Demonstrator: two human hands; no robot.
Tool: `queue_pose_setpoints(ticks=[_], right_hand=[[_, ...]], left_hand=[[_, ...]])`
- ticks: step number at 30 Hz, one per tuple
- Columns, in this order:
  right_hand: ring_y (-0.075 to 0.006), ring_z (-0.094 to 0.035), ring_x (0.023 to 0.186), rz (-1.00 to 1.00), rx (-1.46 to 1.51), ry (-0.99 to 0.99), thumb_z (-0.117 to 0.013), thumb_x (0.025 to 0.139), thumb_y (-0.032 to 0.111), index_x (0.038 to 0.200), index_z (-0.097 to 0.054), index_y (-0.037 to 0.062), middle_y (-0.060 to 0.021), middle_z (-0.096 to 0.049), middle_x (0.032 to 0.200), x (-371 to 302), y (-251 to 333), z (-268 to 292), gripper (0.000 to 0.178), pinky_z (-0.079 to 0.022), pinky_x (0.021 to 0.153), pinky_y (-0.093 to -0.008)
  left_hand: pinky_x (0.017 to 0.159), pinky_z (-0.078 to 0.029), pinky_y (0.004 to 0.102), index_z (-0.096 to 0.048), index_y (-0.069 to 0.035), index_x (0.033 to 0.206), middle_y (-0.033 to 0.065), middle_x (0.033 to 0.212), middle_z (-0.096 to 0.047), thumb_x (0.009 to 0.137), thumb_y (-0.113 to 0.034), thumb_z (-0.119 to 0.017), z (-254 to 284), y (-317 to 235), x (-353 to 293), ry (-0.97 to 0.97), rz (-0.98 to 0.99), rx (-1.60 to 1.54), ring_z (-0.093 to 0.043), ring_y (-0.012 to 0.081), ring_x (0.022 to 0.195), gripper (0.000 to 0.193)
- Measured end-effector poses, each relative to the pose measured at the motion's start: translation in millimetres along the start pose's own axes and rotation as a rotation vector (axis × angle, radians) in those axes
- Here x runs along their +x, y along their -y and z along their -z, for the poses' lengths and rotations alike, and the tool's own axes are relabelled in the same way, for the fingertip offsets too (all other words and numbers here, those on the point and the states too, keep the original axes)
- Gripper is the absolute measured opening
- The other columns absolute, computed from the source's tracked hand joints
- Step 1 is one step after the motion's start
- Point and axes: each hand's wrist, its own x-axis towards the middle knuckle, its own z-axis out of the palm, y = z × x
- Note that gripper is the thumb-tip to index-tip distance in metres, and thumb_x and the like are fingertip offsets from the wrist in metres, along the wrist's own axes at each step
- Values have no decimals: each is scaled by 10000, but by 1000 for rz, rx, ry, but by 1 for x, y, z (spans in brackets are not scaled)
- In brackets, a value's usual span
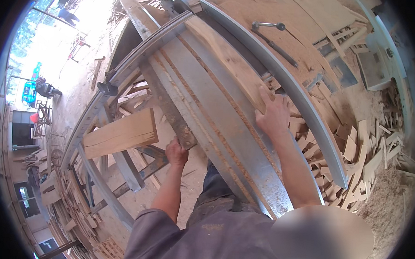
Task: The person picks up wooden planks from the floor, places them on a workbench, and repeatedly lifts and repositions them. The person also uses a tape measure to measure a plank and continues handling the wood pieces.
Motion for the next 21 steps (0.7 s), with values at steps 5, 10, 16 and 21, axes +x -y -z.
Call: queue_pose_setpoints(ticks=[5, 10, 16, 21], right_hand=[[-416, -544, 1202, 59, -25, -81, -866, 752, 247, 1525, -561, 259, -197, -567, 1198, -26, -20, -3, 831, -416, 1080, -558], [-408, -575, 1134, 77, -27, -129, -838, 754, 248, 1492, -603, 246, -194, -574, 1147, -3, -7, -9, 775, -456, 1001, -526], [-397, -581, 1114, 74, -36, -158, -773, 738, 172, 1478, -618, 230, -183, -576, 1128, 12, -1, -15, 758, -462, 991, -516], [-396, -571, 1178, 88, -37, -186, -748, 730, 145, 1449, -635, 166, -194, -589, 1219, 9, 7, -13, 728, -435, 1052, -525]], left_hand=[[849, -511, 550, -684, -109, 1085, 208, 983, -726, 943, -422, -576, -5, 5, 0, 20, 22, 47, -664, 465, 944, 361], [839, -510, 542, -673, -105, 1072, 206, 969, -721, 935, -383, -580, -11, 8, -2, -13, 9, 61, -663, 457, 928, 323], [846, -508, 536, -665, -91, 1058, 205, 961, -718, 932, -366, -592, -6, 5, -2, -12, -1, 73, -662, 456, 930, 311], [844, -503, 548, -666, -89, 1071, 213, 970, -717, 930, -386, -599, -2, 6, -2, -15, -9, 38, -661, 460, 935, 335]])
